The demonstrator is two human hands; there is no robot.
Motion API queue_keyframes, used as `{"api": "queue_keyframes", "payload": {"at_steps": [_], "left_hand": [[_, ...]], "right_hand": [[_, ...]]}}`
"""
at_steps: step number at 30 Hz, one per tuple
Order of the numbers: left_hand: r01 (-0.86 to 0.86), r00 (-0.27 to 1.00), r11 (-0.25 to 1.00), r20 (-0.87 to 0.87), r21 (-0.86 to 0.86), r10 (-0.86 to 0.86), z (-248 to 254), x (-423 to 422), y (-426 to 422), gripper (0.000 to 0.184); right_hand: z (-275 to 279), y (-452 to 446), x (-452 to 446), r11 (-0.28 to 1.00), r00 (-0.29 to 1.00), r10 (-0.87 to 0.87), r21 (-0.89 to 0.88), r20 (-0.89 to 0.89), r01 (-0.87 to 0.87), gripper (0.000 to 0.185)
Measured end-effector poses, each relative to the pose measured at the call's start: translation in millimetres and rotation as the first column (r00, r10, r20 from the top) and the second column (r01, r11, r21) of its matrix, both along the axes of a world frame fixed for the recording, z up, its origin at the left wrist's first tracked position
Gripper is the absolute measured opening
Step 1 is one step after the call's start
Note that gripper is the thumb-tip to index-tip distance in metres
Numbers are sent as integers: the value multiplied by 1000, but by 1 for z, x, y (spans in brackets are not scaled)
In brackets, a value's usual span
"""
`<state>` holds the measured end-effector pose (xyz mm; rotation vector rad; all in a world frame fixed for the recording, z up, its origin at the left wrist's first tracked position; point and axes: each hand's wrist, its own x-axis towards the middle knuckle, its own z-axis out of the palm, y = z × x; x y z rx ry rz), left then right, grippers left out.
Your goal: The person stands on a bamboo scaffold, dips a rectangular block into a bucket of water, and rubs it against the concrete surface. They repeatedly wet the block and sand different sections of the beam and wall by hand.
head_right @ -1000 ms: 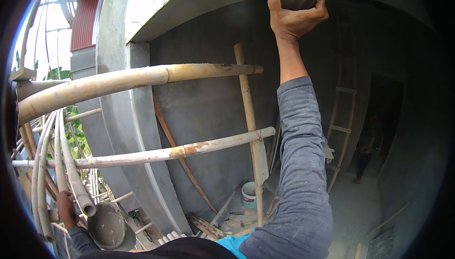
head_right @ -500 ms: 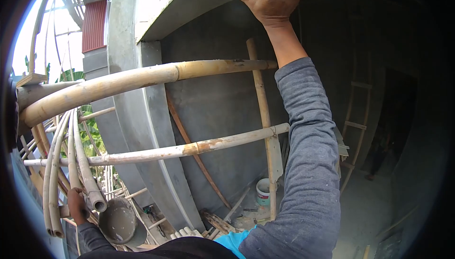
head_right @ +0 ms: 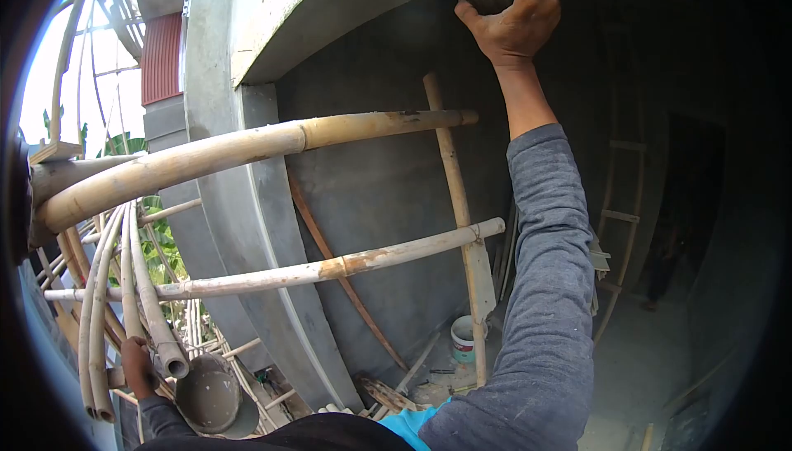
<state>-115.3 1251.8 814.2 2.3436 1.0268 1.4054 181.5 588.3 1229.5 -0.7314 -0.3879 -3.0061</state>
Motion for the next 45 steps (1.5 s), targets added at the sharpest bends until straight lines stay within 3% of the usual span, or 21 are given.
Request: {"api": "queue_keyframes", "payload": {"at_steps": [5,7,9,11,14,16,18,21,24,25,27,29,31,33,35,36,40,41,42,44,45], "left_hand": [[-16,999,999,-52,-33,14,-1,-1,-4,14],[-12,999,1000,-47,-25,11,4,-1,-8,14],[-53,998,999,-41,8,53,4,-4,-18,14],[-76,995,996,-59,43,78,6,-3,-19,12],[-47,997,997,-70,-54,43,9,-2,-17,11],[-11,1000,997,-3,-71,11,3,0,-15,11],[6,999,997,-43,-72,-9,10,-1,-16,10],[29,1000,995,-10,-99,-30,21,-7,-40,10],[38,998,990,-36,-138,-44,17,-4,-31,10],[5,998,1000,-55,-7,-6,-1,1,-1,10],[-30,997,992,-73,121,39,-10,3,20,10],[39,998,998,-43,47,-37,-9,0,19,9],[34,999,999,-39,34,-33,0,-3,-8,10],[56,996,998,-73,18,-54,4,-5,-6,10],[66,988,997,-143,51,-58,-20,5,56,9],[33,999,995,-44,90,-29,-22,8,49,9],[121,973,989,208,-87,-101,-5,5,-18,9],[86,979,995,179,44,-93,-22,11,22,6],[62,987,991,143,115,-78,-32,13,35,6],[10,996,966,81,259,-32,-52,15,60,6],[9,999,995,51,104,-15,-48,14,58,8]], "right_hand": [[11,41,-32,970,952,229,-129,205,-206,97],[-3,32,-27,963,974,-207,-191,-91,187,98],[2,3,-25,985,962,-138,-130,-237,109,95],[14,-20,-47,983,973,176,25,149,-182,95],[32,1,-85,922,884,371,5,284,-388,94],[25,29,-82,987,960,143,37,241,-156,96],[20,25,-47,993,985,-24,-107,168,42,98],[0,-33,-32,999,998,-39,20,-49,40,97],[8,-74,-67,895,907,420,153,23,-418,100],[18,-78,-74,892,905,425,162,20,-423,100],[43,-80,-77,859,831,419,136,366,-493,104],[34,-38,-69,835,836,482,152,264,-529,106],[32,-7,-23,948,934,310,14,179,-318,112],[7,-1,4,981,917,189,103,-352,-163,111],[1,-28,-8,995,968,53,90,-246,-32,105],[0,-45,-15,993,986,-79,76,-149,91,100],[20,-144,-70,958,966,247,131,82,-256,108],[28,-167,-89,975,974,196,88,113,-206,108],[36,-176,-111,935,927,354,-11,120,-356,107],[38,-160,-156,833,833,511,114,213,-541,96],[38,-150,-169,825,823,528,104,207,-556,95]]}}
